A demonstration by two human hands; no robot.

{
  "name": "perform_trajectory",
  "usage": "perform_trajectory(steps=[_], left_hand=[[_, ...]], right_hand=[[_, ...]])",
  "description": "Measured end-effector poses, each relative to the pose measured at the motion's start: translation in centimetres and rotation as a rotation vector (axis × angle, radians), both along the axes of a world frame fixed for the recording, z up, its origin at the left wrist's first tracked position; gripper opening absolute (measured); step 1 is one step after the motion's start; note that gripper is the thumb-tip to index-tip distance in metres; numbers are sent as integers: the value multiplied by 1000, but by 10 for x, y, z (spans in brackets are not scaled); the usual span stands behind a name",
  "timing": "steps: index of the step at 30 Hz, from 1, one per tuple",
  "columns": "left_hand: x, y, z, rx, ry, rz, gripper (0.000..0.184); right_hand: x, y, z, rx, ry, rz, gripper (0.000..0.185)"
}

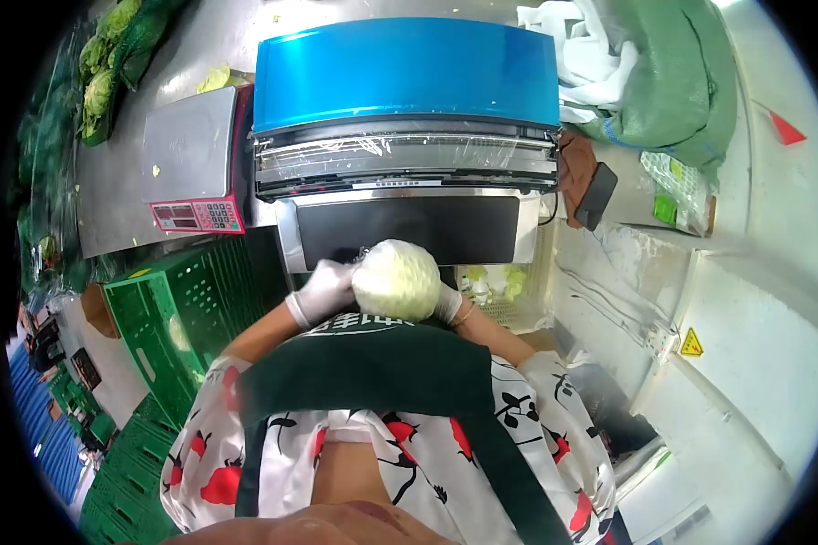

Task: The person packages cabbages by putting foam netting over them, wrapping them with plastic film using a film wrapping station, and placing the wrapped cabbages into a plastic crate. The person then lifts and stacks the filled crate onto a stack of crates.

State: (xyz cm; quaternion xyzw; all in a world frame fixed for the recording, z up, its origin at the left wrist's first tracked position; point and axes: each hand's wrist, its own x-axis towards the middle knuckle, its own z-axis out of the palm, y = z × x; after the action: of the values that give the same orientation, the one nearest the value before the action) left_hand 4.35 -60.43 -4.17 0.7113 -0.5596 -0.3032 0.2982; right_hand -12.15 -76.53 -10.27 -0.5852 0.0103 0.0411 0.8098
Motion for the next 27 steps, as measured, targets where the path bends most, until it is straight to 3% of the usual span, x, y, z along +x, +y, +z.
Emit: perform_trajectory(steps=[1,2,4,5,6,8,9,10,12,13,14,15,16,17,19,21,23,25,27], left_hand=[[9,-13,16,-167,112,101,16],[16,-27,32,-332,228,201,14],[34,-48,71,-318,691,421,19],[40,-59,92,-299,997,528,16],[41,-72,102,-310,1173,583,19],[36,-89,105,-415,914,556,28],[35,-87,112,-374,842,534,45],[42,-79,105,-369,490,332,52],[43,-52,107,-113,1373,169,68],[46,-36,103,-65,1558,83,75],[49,-21,96,-19,1735,-13,83],[48,-9,96,-42,1721,130,85],[50,4,71,-27,1817,297,81],[49,31,31,-124,1720,539,80],[71,77,8,-360,1588,862,78],[99,122,33,-636,1486,1073,72],[121,177,64,-710,979,1283,66],[144,278,42,-723,660,1371,65],[150,315,40,-883,741,1500,63]], right_hand=[[0,-15,11,623,210,138,49],[10,-21,33,1005,244,163,47],[19,-25,52,1213,570,93,49],[52,-30,90,961,208,239,47],[67,-36,104,726,167,268,46],[87,-45,121,253,86,319,42],[88,-48,122,48,165,199,36],[88,-52,128,-152,238,77,32],[84,-68,159,-1349,380,-36,28],[82,-83,176,-1250,235,-376,27],[73,-123,156,-1459,216,-453,23],[81,-148,172,-1083,353,-797,17],[84,-190,163,-1098,197,-959,18],[84,-237,144,-1301,108,-1033,25],[103,-309,121,-1427,282,-1137,41],[123,-382,93,-1460,245,-1049,57],[149,-415,82,-1403,243,-970,61],[171,-433,71,-1304,248,-903,66],[177,-447,62,-1299,362,-800,53]])
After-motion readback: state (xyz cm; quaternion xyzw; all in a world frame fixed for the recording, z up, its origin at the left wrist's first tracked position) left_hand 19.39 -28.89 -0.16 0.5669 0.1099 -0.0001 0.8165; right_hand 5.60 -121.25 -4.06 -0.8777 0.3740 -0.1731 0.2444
